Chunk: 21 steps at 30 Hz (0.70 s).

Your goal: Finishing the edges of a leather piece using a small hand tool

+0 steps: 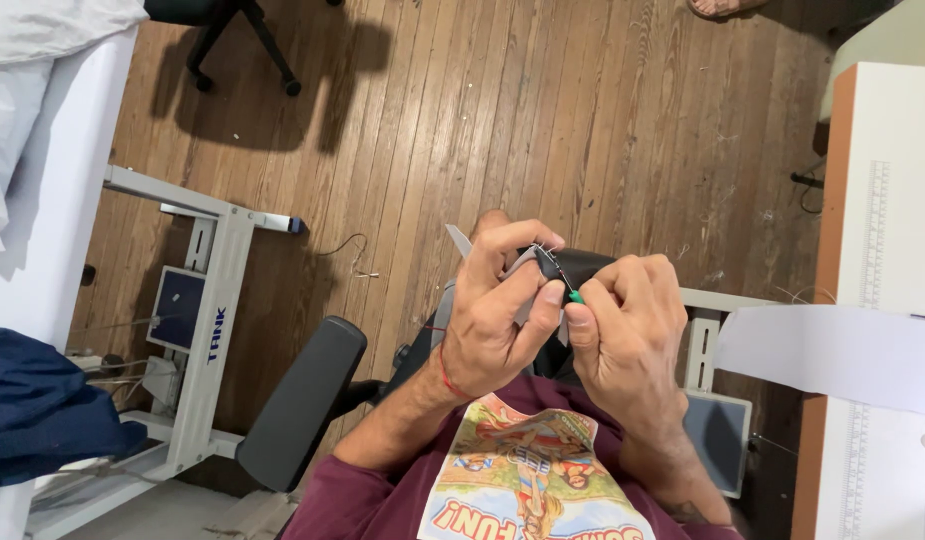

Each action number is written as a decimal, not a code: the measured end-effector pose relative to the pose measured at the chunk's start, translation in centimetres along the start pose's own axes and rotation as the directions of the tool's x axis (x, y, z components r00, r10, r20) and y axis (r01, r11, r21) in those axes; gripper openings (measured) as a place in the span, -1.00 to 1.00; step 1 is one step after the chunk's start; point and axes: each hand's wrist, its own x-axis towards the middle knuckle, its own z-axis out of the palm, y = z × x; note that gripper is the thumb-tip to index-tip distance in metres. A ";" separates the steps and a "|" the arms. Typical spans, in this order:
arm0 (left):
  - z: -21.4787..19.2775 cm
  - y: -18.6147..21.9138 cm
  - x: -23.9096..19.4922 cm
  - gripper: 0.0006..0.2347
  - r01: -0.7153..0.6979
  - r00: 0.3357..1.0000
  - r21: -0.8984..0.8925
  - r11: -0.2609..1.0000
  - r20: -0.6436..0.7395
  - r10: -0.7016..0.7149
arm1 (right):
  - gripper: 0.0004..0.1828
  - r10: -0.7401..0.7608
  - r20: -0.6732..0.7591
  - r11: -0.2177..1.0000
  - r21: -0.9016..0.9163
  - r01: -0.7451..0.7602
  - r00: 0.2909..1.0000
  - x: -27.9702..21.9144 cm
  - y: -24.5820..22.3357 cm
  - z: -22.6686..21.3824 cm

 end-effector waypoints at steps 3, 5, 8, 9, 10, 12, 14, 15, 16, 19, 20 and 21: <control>-0.3 0.1 -0.1 -0.73 -0.005 1.000 0.010 1.000 0.025 0.005 | -0.38 0.012 -0.008 1.000 0.024 -0.011 1.000 0.2 -0.3 0.0; -0.3 0.2 0.0 -0.74 -0.008 0.999 0.022 1.000 0.035 0.007 | -0.38 0.017 -0.017 0.999 0.028 -0.017 1.000 0.4 -0.4 0.0; 0.1 0.4 -0.3 -0.74 0.004 0.998 0.027 1.000 0.055 -0.005 | -0.36 0.027 -0.031 0.999 0.045 -0.025 0.999 0.7 0.1 0.1; 0.3 0.5 -0.5 -0.75 0.020 0.997 0.017 1.000 0.068 -0.021 | -0.35 0.034 -0.037 0.998 0.057 -0.032 0.999 0.7 0.3 0.1; 0.5 0.4 -0.7 -0.75 0.019 0.997 0.016 1.000 0.068 -0.020 | -0.35 0.034 -0.038 0.998 0.056 -0.032 0.999 1.3 0.1 -0.1; 0.9 0.0 -1.1 -0.75 0.049 0.996 -0.022 0.999 0.076 -0.047 | -0.45 0.094 -0.072 0.952 0.297 -0.069 0.993 2.3 -0.1 -0.5; 1.1 -0.5 -1.7 -0.75 0.069 0.994 -0.066 0.995 0.094 -0.062 | -0.49 0.176 -0.018 0.873 0.465 -0.148 0.984 2.1 1.2 -0.5; 1.2 -0.8 -2.0 -0.75 0.088 0.991 -0.104 0.991 0.105 -0.077 | -0.51 0.238 0.051 0.757 0.616 -0.218 0.970 2.1 1.9 -0.4; 0.8 -0.7 -1.6 -0.75 0.088 0.992 -0.103 0.991 0.104 -0.078 | -0.51 0.237 0.052 0.757 0.616 -0.218 0.970 3.1 1.8 -0.5; 0.0 -0.7 -0.8 -0.74 0.098 0.987 -0.105 0.990 0.136 -0.083 | -0.38 0.072 0.175 0.609 0.772 -0.182 0.982 3.2 3.8 0.8; -0.2 -0.8 -0.6 -0.73 0.090 0.986 -0.098 0.991 0.150 -0.075 | -0.39 0.039 0.263 0.485 0.839 -0.249 0.964 1.3 5.9 2.4; -0.4 -0.8 -0.6 -0.73 0.085 0.984 -0.089 0.992 0.162 -0.070 | -0.23 -0.009 0.347 0.351 0.879 -0.322 0.938 -0.6 8.0 4.1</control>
